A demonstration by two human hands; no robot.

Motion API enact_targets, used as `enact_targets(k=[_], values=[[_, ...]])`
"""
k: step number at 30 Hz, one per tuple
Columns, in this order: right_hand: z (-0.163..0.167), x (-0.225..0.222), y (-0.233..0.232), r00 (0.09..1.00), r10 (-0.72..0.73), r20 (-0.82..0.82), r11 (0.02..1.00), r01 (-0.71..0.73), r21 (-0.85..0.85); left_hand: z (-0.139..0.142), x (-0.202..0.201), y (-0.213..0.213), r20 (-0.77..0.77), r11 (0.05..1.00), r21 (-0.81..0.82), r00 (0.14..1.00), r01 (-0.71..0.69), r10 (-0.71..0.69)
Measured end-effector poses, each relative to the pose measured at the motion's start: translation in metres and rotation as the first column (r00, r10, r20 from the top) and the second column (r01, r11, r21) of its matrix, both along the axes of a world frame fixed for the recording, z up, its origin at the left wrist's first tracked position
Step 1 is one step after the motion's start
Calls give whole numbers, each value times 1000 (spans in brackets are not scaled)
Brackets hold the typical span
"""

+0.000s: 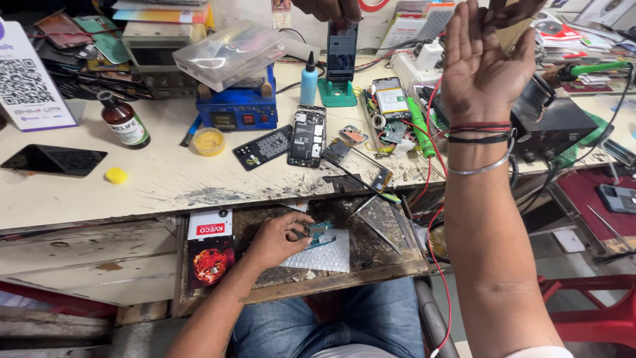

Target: The person uses a soldering iron to work on a small circuit board, then sets it aside. They then use a yellow tool to scrape or clean the interior of a disassembled smartphone chassis. The person picks up and places small components on the workbench.

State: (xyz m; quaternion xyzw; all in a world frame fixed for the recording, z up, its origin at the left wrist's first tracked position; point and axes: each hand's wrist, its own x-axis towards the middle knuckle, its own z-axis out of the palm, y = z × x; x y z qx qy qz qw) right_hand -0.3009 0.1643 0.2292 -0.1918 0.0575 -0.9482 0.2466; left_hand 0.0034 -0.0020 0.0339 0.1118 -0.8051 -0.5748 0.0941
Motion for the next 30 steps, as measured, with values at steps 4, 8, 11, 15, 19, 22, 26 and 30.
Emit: enact_targets(k=[4, 8, 11, 15, 19, 22, 26, 30], values=[[-4, -8, 5, 1000, -24, 8, 1000, 24, 7, 7, 1, 1, 9, 1000, -10, 1000, 3, -3], [-13, -14, 10, 999, -30, -38, 999, 31, 27, 9, 2, -3, 21, 1000, 0, 1000, -12, 12], [-20, -16, 13, 999, -27, 46, 999, 26, 18, 10, 4, -7, 19, 998, 55, 999, -31, 30], [-42, -16, 17, 999, 38, 30, 999, -39, 33, 11, 8, -16, 20, 977, 165, 991, -137, 136], [-69, -16, 13, 996, 68, 50, 994, -72, 85, 19, 21, -30, -79, 897, 324, 936, -301, 343], [-81, -16, 5, 991, 130, 12, 989, -130, 74, 31, 35, -43, -78, 824, 268, 841, -499, 535], [-81, -14, -11, 968, 247, 40, 966, -242, -96, 44, 49, -50, -71, 717, 268, 729, -643, 681], [-73, -13, -21, 979, 174, 102, 984, -177, 16, 55, 59, -51, -57, 635, 320, 654, -703, 754]])
